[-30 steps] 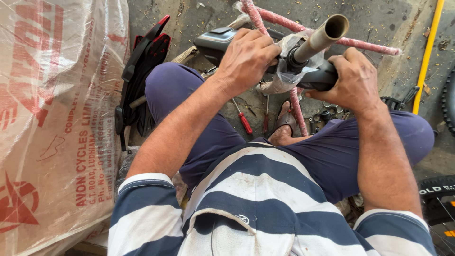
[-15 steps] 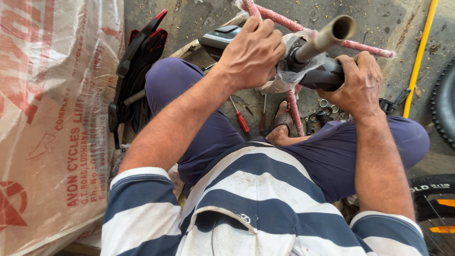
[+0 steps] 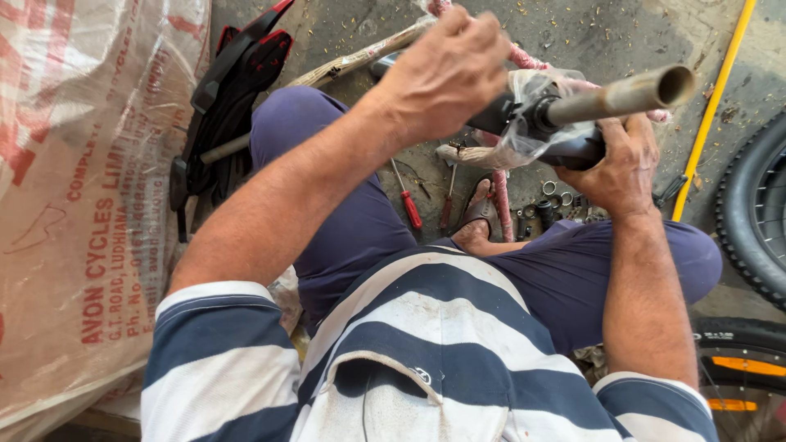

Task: The person sits on the floor of a bicycle shop and assembles a bicycle front fork and headset, fitting the steerer tube through the frame's head tube and pressing headset parts together by hand. They handle small bearing rings from the floor, fit parts onto the fork, and work the assembly into place on the frame.

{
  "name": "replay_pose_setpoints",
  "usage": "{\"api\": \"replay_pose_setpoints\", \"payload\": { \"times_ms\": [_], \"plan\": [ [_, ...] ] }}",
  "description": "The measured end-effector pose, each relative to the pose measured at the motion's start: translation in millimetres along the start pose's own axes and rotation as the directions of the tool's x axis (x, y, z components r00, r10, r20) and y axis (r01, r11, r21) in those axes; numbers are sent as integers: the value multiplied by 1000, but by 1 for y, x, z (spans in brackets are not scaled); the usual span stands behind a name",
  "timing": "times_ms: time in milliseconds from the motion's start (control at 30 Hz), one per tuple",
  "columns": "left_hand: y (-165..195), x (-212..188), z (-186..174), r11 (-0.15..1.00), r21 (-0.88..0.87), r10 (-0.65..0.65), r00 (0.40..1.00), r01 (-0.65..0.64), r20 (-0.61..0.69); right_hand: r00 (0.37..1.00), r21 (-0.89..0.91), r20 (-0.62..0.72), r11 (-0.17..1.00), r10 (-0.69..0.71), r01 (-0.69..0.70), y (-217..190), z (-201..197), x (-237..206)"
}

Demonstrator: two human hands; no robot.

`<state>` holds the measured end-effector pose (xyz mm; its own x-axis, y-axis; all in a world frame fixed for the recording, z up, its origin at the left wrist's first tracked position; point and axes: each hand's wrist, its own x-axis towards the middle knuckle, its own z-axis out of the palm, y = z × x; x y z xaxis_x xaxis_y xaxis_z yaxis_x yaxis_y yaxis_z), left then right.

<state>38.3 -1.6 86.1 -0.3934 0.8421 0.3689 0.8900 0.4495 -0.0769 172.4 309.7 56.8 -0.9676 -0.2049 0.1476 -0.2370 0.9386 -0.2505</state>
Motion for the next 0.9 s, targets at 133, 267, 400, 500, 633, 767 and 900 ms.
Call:
{"api": "replay_pose_setpoints", "payload": {
  "times_ms": [133, 267, 400, 500, 633, 767, 900],
  "plan": [
    [-3, -14, -16, 812, -492, -334, 941, 314, 49, 998, 53, -37, 997, -54, 56, -15, -10, 8],
    [48, -21, -15, 676, -736, -247, 935, -23, -256, 998, 65, -34, 996, -61, 63, -23, -13, 12],
    [73, -26, 5, 763, -646, -208, 949, 6, -237, 999, 64, -5, 996, -54, 54, -24, -13, 13],
    [78, -32, 15, 840, -538, -239, 938, 70, -251, 999, 70, -13, 997, -33, 34, -26, -11, 16],
    [87, -42, 23, 921, -378, -206, 943, 97, -261, 998, 132, -16, 990, -57, 59, -34, -13, 17],
    [93, -47, 28, 931, -345, -190, 964, 117, -186, 999, 136, -1, 990, -37, 37, -40, -13, 17],
    [99, -46, 30, 841, -513, -279, 950, 174, -136, 1000, 123, 9, 992, 27, -28, -43, -10, 15]
  ]
}}
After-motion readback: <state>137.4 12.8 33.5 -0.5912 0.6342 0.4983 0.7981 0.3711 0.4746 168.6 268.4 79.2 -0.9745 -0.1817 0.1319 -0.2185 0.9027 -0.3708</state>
